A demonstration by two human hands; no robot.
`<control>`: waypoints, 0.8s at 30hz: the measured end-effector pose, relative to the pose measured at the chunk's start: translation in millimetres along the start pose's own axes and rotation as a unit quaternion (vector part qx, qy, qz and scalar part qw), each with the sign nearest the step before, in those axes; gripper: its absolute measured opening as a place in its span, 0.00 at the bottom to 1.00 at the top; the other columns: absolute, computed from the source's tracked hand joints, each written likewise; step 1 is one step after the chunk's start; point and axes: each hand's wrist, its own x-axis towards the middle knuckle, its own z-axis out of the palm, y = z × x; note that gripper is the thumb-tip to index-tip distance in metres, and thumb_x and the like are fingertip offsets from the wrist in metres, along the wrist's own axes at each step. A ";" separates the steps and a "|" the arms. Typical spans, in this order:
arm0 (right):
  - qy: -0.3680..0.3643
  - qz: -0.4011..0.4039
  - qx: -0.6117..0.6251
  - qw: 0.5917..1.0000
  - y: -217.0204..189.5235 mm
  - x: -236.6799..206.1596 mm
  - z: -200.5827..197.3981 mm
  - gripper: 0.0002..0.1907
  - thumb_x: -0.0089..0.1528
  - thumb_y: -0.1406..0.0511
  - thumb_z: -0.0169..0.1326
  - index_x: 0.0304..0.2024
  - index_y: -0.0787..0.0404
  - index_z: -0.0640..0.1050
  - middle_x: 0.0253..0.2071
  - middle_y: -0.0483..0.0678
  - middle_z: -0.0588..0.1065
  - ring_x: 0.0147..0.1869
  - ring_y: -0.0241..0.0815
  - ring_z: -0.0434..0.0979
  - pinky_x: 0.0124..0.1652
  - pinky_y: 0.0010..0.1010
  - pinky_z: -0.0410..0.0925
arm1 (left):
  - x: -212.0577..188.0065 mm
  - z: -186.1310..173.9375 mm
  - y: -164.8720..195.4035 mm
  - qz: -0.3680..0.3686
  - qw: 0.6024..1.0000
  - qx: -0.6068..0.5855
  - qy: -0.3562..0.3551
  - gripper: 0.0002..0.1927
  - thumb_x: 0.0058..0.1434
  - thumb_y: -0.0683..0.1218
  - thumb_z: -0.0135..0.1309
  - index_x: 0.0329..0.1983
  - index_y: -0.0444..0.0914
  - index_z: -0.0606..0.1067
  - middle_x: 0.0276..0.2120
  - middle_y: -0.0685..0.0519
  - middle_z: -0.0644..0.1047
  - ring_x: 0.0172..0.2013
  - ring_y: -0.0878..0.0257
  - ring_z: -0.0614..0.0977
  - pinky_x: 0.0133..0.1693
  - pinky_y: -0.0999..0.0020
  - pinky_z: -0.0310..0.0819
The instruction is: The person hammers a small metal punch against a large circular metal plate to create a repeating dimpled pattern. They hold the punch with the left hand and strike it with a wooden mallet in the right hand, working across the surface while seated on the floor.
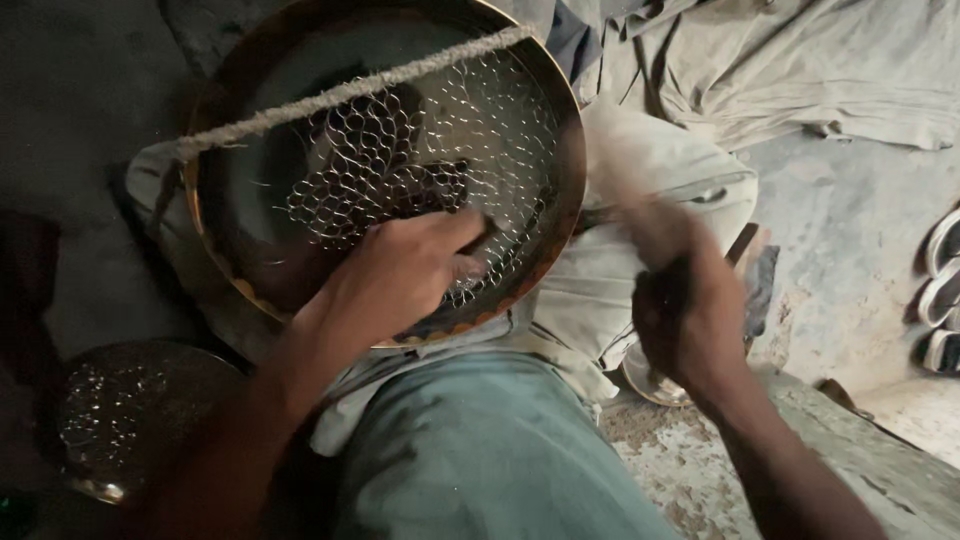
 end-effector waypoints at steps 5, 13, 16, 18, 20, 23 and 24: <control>0.048 0.037 0.041 0.997 5.2 -41.7 29.9 0.27 0.60 0.72 0.51 0.63 0.58 0.73 0.48 0.55 0.77 0.50 0.53 0.79 0.49 0.41 0.72 | 14.2 -7.1 6.4 0.051 0.996 0.031 -0.073 0.11 0.61 0.40 0.59 0.43 0.33 0.71 0.32 0.41 0.80 0.38 0.42 0.84 0.33 0.49 0.75; 0.080 0.156 0.188 0.966 24.4 -56.8 52.2 0.30 0.58 0.75 0.55 0.64 0.65 0.68 0.48 0.56 0.78 0.54 0.49 0.81 0.54 0.42 0.72 | 20.1 -10.1 1.4 0.057 0.996 -0.029 -0.055 0.13 0.65 0.34 0.49 0.53 0.35 0.70 0.40 0.41 0.81 0.40 0.52 0.88 0.33 0.58 0.84; 0.073 0.170 0.114 0.976 32.8 -56.7 51.1 0.31 0.59 0.77 0.57 0.65 0.65 0.68 0.50 0.57 0.78 0.56 0.50 0.80 0.55 0.41 0.72 | 20.4 -14.2 1.2 0.053 0.996 -0.006 -0.071 0.20 0.61 0.34 0.51 0.57 0.38 0.72 0.39 0.41 0.82 0.38 0.50 0.88 0.34 0.56 0.82; 0.086 0.121 0.011 0.989 34.7 -57.5 50.3 0.29 0.61 0.80 0.58 0.64 0.60 0.72 0.52 0.59 0.78 0.59 0.53 0.79 0.56 0.41 0.72 | 23.6 -14.5 2.9 0.040 0.995 0.020 -0.092 0.22 0.60 0.34 0.52 0.57 0.39 0.72 0.37 0.43 0.82 0.37 0.50 0.88 0.34 0.55 0.81; 0.101 0.204 0.288 0.930 33.4 -58.1 51.6 0.32 0.60 0.77 0.58 0.66 0.63 0.66 0.53 0.54 0.77 0.58 0.48 0.79 0.55 0.38 0.74 | 27.9 -13.4 5.0 0.001 0.990 0.043 -0.134 0.20 0.60 0.33 0.49 0.55 0.39 0.73 0.34 0.44 0.82 0.39 0.52 0.88 0.32 0.55 0.81; 0.123 0.194 0.431 0.873 27.0 -56.4 56.3 0.33 0.59 0.74 0.53 0.66 0.63 0.59 0.53 0.50 0.74 0.57 0.44 0.78 0.53 0.36 0.76 | 29.7 -12.3 6.9 0.028 0.990 0.049 -0.129 0.15 0.61 0.35 0.51 0.51 0.39 0.74 0.34 0.44 0.82 0.38 0.53 0.88 0.33 0.55 0.81; 0.131 0.169 0.437 0.874 24.0 -54.8 58.2 0.33 0.59 0.73 0.51 0.65 0.62 0.57 0.53 0.49 0.73 0.56 0.43 0.78 0.53 0.35 0.76 | 29.5 -11.9 7.3 0.028 0.989 0.054 -0.133 0.14 0.61 0.35 0.51 0.50 0.38 0.74 0.34 0.44 0.82 0.37 0.52 0.88 0.33 0.55 0.81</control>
